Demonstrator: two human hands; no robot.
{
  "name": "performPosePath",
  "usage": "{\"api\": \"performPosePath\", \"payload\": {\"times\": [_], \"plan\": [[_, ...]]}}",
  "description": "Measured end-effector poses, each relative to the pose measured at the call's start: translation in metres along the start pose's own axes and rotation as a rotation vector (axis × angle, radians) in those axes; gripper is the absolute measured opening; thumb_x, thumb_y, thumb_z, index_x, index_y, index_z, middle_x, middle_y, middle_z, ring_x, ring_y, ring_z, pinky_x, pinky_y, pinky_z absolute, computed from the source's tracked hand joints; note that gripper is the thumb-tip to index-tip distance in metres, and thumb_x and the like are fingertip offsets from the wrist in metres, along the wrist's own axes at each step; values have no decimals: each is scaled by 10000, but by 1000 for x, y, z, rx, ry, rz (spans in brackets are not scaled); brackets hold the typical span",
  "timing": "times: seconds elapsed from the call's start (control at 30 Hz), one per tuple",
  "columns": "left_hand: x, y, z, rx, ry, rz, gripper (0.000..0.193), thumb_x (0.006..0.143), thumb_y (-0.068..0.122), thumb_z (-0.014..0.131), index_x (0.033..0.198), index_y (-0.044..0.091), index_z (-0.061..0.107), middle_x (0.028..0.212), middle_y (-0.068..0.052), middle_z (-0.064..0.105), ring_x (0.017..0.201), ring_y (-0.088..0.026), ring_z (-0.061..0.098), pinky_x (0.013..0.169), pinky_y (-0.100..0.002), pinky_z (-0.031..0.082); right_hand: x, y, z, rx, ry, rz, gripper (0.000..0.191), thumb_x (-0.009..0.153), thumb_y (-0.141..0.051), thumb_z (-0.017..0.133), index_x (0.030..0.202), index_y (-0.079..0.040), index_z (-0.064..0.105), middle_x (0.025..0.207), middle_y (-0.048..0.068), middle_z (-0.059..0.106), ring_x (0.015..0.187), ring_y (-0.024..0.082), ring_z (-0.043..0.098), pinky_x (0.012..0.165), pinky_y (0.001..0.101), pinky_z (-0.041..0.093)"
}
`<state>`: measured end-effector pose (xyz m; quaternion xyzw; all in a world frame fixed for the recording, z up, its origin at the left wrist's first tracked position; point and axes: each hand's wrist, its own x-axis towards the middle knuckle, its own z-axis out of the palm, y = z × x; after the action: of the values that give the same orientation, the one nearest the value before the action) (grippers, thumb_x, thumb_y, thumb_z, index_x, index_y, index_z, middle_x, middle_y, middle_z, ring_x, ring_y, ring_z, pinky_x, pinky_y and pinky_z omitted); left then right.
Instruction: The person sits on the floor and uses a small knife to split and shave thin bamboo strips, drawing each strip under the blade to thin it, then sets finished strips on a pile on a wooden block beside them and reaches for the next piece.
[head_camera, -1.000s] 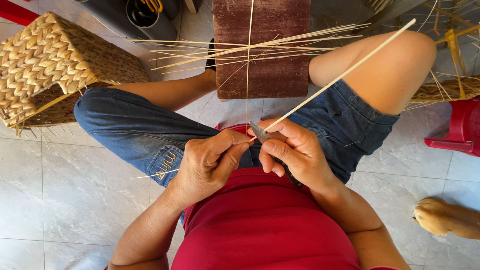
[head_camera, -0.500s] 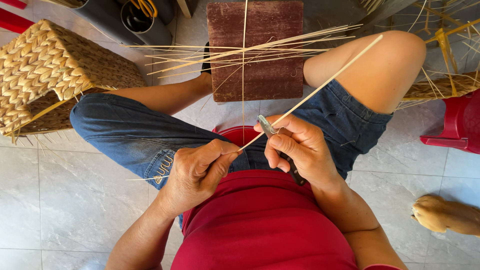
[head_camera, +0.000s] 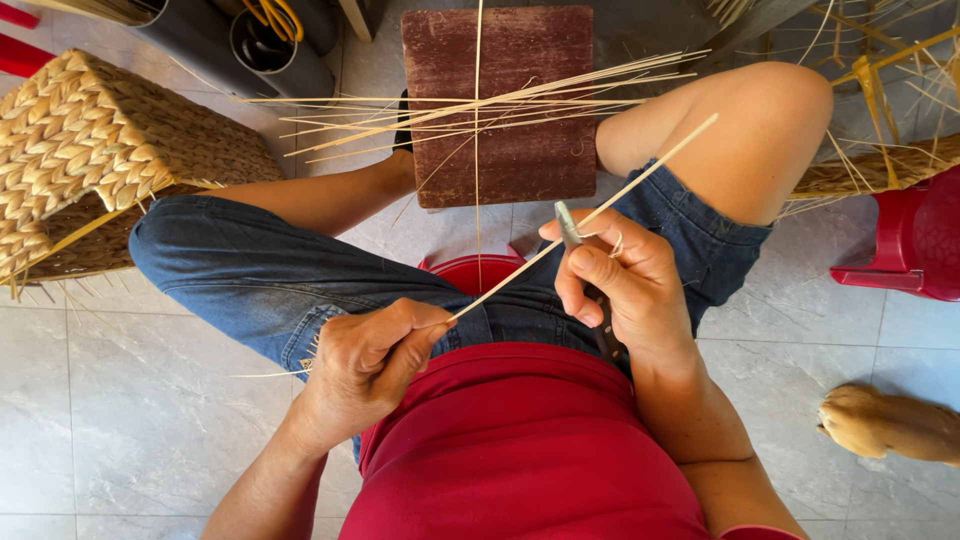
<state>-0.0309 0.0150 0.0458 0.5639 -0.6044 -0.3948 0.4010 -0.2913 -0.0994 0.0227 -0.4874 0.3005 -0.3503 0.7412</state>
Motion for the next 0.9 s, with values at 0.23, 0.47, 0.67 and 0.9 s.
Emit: {"api": "performPosePath", "payload": {"times": [0.23,0.47,0.67,0.9], "plan": [[-9,-1,-6,40,27,-22,49,921,39,713,968,50,721,680,-29,699,509,-77,629,448,-235,459,3,-7,-11,10,54,-66,260,1086,-108,547,1290,40,614,669,97,596,491,75,439,458,197,343],[-21,-10,-11,61,62,10,61,915,23,704,968,47,718,708,-22,711,521,-64,625,460,-222,469,-5,-1,-30,-55,177,-105,270,1091,-119,552,1291,48,625,653,75,558,498,81,422,469,225,339],[-33,-20,-30,-27,151,-157,81,955,14,654,986,25,728,622,15,628,544,-26,547,458,-202,415,-15,-15,-121,196,319,-346,160,1224,-139,542,1350,-42,549,705,33,503,481,64,400,436,223,331],[-4,-9,-9,-99,172,-173,118,1000,21,608,1024,-8,720,611,-8,636,554,-22,568,481,-194,411,0,-26,-108,531,291,-298,537,1116,-140,517,1636,-55,413,675,12,531,465,61,423,426,204,341]]}}
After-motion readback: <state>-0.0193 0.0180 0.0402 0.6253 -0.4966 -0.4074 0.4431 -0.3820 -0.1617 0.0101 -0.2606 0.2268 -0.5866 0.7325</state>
